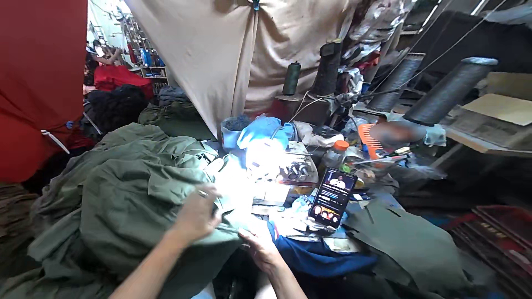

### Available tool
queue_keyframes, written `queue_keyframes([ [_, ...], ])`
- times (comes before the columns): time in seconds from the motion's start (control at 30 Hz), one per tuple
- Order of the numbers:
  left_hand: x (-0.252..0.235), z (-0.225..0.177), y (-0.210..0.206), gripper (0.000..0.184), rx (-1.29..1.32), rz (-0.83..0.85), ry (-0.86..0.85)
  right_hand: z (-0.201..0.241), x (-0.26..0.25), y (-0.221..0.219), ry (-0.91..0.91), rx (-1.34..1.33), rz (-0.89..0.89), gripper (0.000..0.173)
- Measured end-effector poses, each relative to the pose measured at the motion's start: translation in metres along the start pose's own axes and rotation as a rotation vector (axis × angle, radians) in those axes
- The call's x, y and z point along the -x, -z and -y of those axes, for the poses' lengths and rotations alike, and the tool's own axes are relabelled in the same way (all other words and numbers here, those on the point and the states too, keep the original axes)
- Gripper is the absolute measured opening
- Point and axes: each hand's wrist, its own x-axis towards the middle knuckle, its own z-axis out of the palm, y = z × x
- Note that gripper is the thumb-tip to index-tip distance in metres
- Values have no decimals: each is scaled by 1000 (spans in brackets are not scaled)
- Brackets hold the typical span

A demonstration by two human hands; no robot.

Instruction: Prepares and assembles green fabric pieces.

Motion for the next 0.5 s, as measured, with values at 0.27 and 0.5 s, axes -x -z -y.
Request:
queue_keyframes([
  [0.27,-4,15,-21,17,39,156,-191,14,12,20,-38,14,106,14],
  [0.5,-5,-34,6,22,275,277,-305,-6,10,24,20,70,71,20],
])
